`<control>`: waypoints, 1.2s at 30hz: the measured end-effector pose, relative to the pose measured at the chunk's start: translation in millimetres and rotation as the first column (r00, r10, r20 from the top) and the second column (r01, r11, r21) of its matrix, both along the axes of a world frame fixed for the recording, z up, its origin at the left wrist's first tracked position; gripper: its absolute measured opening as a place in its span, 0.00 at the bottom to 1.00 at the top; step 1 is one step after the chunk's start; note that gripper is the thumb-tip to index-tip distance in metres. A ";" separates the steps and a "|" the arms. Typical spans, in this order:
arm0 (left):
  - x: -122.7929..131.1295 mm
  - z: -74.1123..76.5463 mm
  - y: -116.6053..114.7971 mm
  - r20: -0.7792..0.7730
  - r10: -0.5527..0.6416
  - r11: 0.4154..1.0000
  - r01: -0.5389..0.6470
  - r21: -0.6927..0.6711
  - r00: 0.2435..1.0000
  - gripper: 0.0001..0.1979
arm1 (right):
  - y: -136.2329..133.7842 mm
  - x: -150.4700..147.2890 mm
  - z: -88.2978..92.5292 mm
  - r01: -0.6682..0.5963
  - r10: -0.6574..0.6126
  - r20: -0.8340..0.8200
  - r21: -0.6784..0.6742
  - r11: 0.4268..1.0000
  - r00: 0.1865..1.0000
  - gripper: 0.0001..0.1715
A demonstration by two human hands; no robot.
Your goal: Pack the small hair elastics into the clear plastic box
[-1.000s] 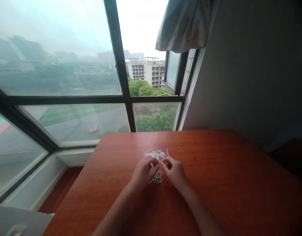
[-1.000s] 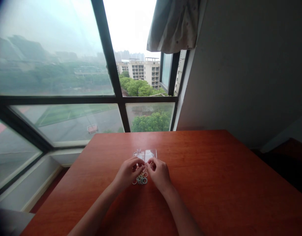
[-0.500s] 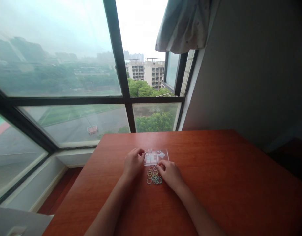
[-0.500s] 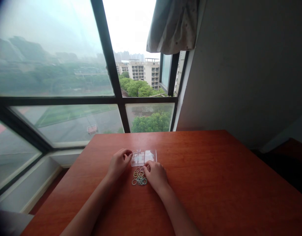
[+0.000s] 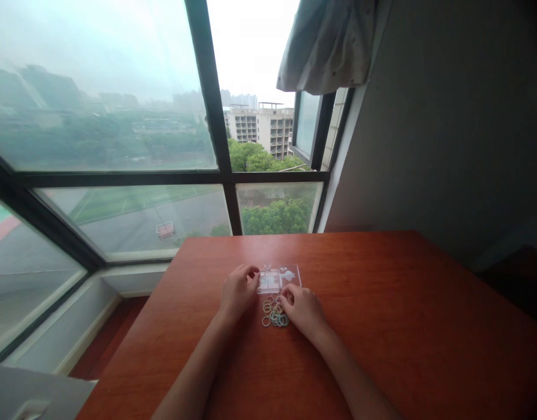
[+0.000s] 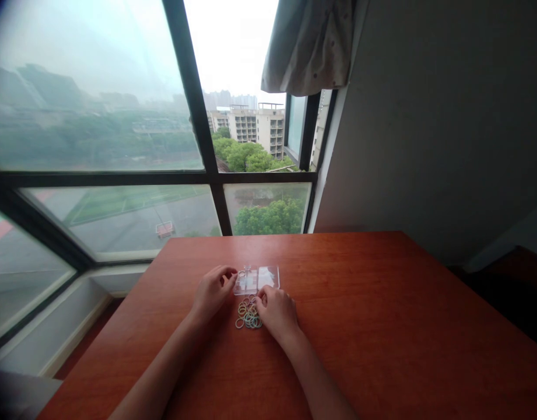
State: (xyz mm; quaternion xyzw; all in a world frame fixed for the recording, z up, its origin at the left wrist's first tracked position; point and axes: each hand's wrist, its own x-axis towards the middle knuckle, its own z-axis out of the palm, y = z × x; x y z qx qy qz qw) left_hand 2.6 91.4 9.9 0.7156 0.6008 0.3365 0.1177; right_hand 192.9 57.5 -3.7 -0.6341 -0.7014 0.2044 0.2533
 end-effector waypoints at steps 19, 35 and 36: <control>29.0 8.0 -29.6 0.221 -0.288 0.944 0.315 -0.101 0.932 0.07 | -2.9 3.3 1.8 -0.036 0.087 -0.275 0.186 0.982 0.958 0.09; -2.9 -5.5 7.9 0.076 0.039 0.999 -0.041 0.032 0.996 0.08 | -9.1 20.1 10.8 -0.126 0.126 -0.005 -0.047 0.991 0.992 0.04; -2.5 -7.4 8.8 0.072 0.034 0.999 -0.035 0.023 0.997 0.08 | -10.0 19.2 11.6 -0.126 0.127 0.010 -0.058 0.990 0.992 0.04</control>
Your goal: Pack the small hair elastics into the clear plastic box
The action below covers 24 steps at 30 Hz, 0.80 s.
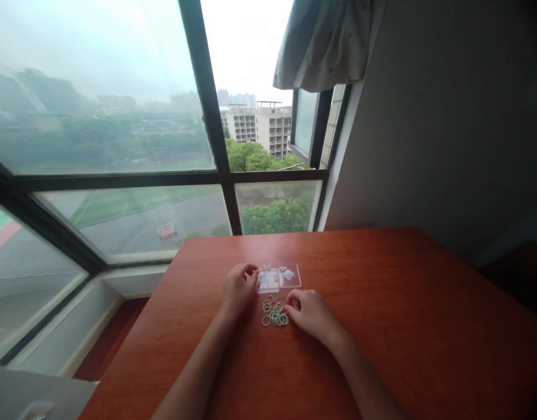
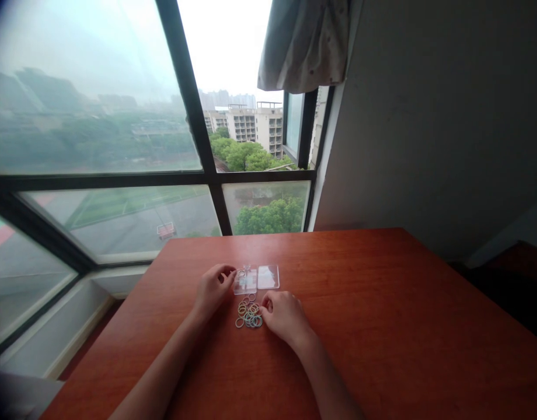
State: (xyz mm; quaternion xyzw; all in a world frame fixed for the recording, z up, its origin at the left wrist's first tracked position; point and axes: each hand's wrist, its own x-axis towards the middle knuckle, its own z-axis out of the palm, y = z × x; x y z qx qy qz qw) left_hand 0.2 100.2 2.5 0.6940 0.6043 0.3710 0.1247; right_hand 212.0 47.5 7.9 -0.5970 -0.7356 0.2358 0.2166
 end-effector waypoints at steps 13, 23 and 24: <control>-1.2 -0.7 -8.0 -0.010 -0.019 1.000 0.019 -0.017 1.000 0.07 | 0.5 -3.5 -0.5 0.032 -0.031 0.111 -0.014 0.999 0.993 0.06; 7.0 14.5 -27.1 0.055 -0.150 0.987 0.153 -0.054 0.987 0.09 | 6.1 1.8 -4.8 0.075 -0.072 -0.042 0.069 0.995 0.997 0.07; 9.9 15.9 -29.5 0.066 -0.181 0.981 0.185 -0.064 0.981 0.09 | 6.8 1.3 -5.7 0.077 -0.070 -0.074 0.084 0.993 0.995 0.07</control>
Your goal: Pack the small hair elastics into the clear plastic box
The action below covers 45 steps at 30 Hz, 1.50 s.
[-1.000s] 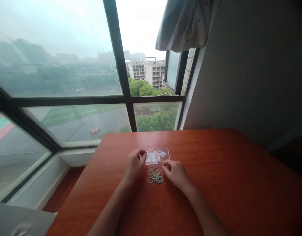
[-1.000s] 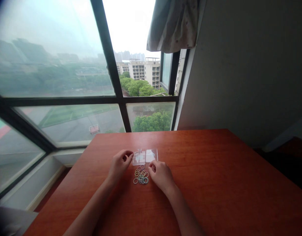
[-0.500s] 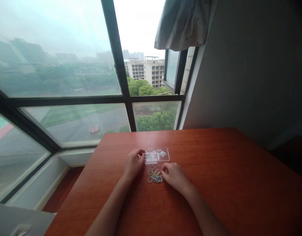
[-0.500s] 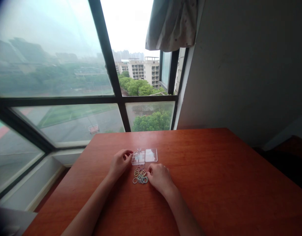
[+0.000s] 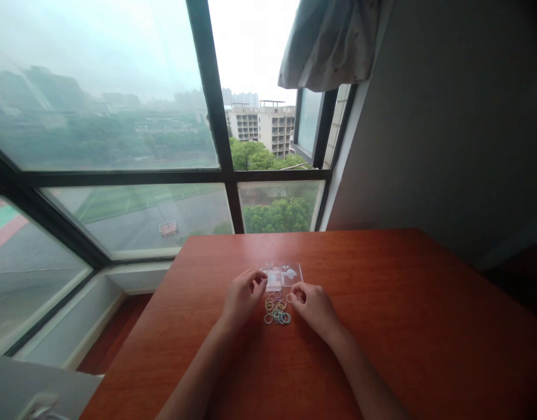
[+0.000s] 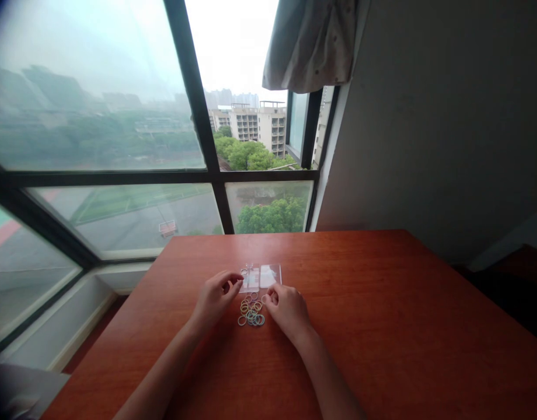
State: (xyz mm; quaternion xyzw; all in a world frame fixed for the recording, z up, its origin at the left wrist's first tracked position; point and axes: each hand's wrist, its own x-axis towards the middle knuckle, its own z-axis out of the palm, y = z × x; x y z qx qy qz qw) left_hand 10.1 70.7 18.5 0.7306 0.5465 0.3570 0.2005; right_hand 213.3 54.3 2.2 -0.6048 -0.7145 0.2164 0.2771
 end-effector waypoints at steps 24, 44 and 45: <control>15.4 5.4 -9.9 0.082 -0.176 0.979 0.183 -0.093 0.981 0.07 | -3.7 -11.8 -0.9 -0.038 0.078 -0.196 0.201 0.979 0.978 0.09; -14.0 -7.1 34.6 -0.201 0.120 0.992 -0.124 -0.005 0.972 0.07 | -2.5 -12.4 -6.8 -0.075 0.105 -0.164 0.180 0.981 0.981 0.06; -13.8 -8.9 35.8 -0.207 0.121 0.992 -0.127 -0.014 0.971 0.07 | -2.5 -12.3 -6.8 -0.076 0.106 -0.163 0.180 0.981 0.981 0.06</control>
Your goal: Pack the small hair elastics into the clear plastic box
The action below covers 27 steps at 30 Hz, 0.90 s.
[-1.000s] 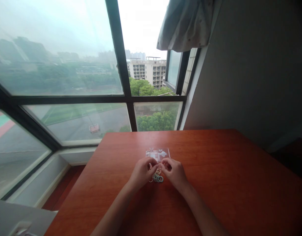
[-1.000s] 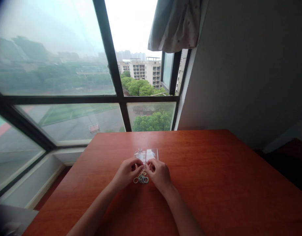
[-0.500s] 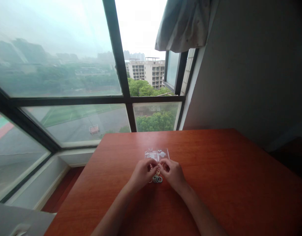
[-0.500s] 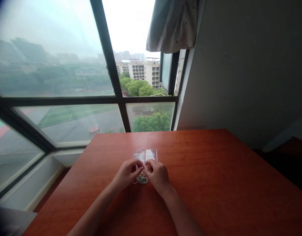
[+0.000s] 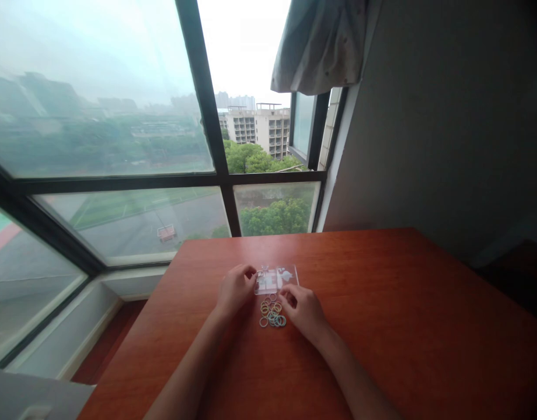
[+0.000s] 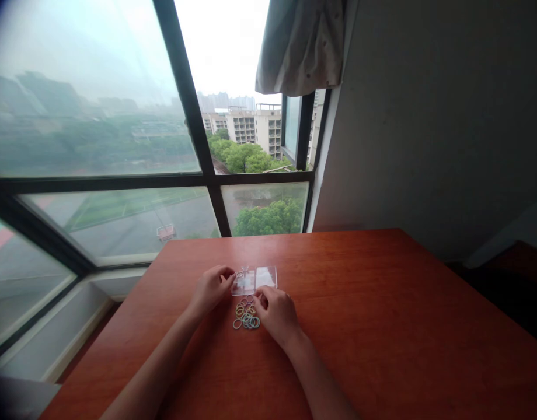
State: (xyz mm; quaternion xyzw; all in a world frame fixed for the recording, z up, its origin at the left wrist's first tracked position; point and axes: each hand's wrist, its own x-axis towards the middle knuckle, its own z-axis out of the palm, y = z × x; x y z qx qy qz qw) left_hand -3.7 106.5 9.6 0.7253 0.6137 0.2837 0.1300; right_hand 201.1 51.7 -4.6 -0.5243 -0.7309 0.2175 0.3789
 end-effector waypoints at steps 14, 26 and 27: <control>1.6 1.2 -3.0 -0.001 -0.028 0.998 0.028 0.056 1.000 0.07 | -0.1 -0.1 1.0 -0.016 0.016 0.009 -0.012 1.000 1.000 0.06; 5.9 7.3 -14.7 -0.044 -0.049 0.998 0.050 0.028 0.998 0.08 | -1.3 0.0 2.6 -0.039 0.039 0.008 -0.020 0.999 0.999 0.06; 6.8 7.9 -14.9 -0.057 -0.050 0.999 0.051 0.011 0.997 0.08 | -1.3 0.1 2.5 -0.039 0.039 0.011 -0.020 0.999 0.999 0.06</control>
